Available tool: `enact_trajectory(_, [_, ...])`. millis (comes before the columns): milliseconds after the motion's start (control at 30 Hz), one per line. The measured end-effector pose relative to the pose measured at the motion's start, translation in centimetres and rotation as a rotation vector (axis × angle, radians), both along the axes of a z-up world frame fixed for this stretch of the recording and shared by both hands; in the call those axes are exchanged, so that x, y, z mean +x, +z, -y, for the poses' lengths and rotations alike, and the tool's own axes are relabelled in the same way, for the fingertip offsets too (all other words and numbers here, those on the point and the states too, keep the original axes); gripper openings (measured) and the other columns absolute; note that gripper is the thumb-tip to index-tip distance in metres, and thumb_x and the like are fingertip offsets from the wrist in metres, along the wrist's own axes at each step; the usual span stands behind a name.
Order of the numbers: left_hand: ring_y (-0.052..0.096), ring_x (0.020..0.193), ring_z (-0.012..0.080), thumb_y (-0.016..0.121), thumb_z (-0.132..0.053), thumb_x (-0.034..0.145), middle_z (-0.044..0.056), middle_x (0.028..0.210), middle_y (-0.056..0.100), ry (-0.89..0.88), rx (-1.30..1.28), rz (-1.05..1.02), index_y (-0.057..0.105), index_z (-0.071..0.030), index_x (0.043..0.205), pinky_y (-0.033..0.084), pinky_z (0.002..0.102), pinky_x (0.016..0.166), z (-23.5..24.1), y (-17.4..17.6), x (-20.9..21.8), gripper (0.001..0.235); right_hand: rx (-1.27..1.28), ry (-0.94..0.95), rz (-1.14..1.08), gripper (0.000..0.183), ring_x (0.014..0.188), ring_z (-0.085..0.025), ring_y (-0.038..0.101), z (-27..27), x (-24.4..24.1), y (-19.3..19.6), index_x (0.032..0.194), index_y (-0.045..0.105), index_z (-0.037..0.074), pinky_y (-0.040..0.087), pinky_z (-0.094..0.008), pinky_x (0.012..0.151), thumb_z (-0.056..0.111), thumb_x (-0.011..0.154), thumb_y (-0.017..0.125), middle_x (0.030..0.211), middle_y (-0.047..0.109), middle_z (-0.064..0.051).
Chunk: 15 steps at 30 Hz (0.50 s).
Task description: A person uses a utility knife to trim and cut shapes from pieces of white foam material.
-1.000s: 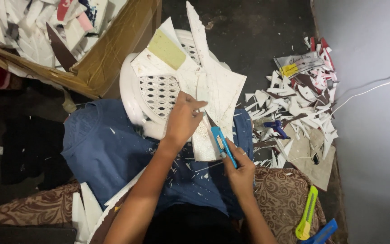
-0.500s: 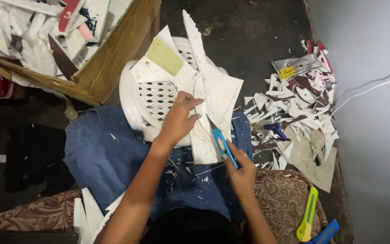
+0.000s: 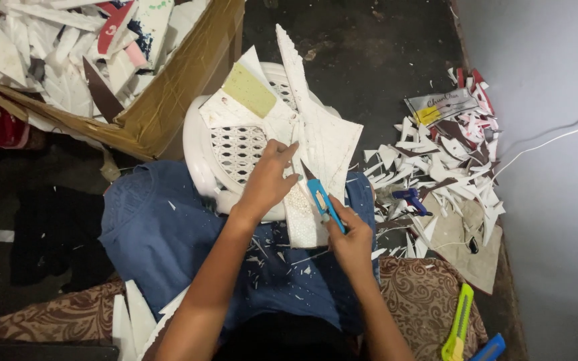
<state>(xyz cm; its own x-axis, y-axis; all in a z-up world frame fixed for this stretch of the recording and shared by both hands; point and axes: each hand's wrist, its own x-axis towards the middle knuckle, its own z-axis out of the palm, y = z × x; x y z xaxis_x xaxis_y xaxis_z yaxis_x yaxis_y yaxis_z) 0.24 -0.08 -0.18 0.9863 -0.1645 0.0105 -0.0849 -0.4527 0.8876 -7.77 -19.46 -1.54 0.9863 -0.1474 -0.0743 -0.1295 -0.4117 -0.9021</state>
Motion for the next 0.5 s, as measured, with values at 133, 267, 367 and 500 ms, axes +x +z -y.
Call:
enact_trajectory(133, [0.063,0.102,0.0318,0.065,0.0,0.078,0.02,0.114,0.052,-0.002,-0.003,-0.01,0.049,0.001,0.135,0.056,0.039,0.085,0.0,0.4,0.1,0.059,0.112,-0.026,-0.013,0.037,0.033,-0.018,0.055,-1.7,-0.5,2.5,0.115,0.067,0.003,0.042,-0.03,0.033,-0.004,0.079,0.062,0.072,0.065,-0.012])
enact_trajectory(267, [0.065,0.096,0.0301,0.058,-0.001,0.08,0.017,0.105,0.054,0.052,0.027,-0.019,0.053,0.0,0.13,0.057,0.038,0.078,0.3,0.9,0.2,0.051,0.088,-0.033,-0.023,0.038,0.034,-0.018,0.056,-0.9,-0.1,0.9,0.116,0.067,0.003,0.042,-0.029,0.033,-0.005,0.079,0.061,0.073,0.064,-0.012])
enact_trajectory(367, [0.066,0.088,0.0281,0.059,-0.007,0.082,0.013,0.094,0.056,0.131,0.089,-0.017,0.058,-0.001,0.124,0.058,0.038,0.071,0.6,1.3,0.8,0.042,0.047,-0.025,-0.037,0.04,0.038,-0.019,0.058,-0.3,0.2,-0.1,0.117,0.067,0.004,0.042,-0.03,0.036,-0.006,0.079,0.061,0.076,0.065,-0.013])
enact_trajectory(500, [0.067,0.085,0.0308,0.066,-0.012,0.083,0.013,0.088,0.059,0.229,0.158,-0.04,0.058,0.001,0.116,0.058,0.042,0.069,1.5,2.1,1.5,0.037,-0.07,-0.008,-0.029,0.043,0.068,-0.022,0.066,-0.3,-0.2,0.5,0.116,0.07,0.01,0.049,-0.035,0.052,-0.004,0.076,0.065,0.086,0.07,-0.017])
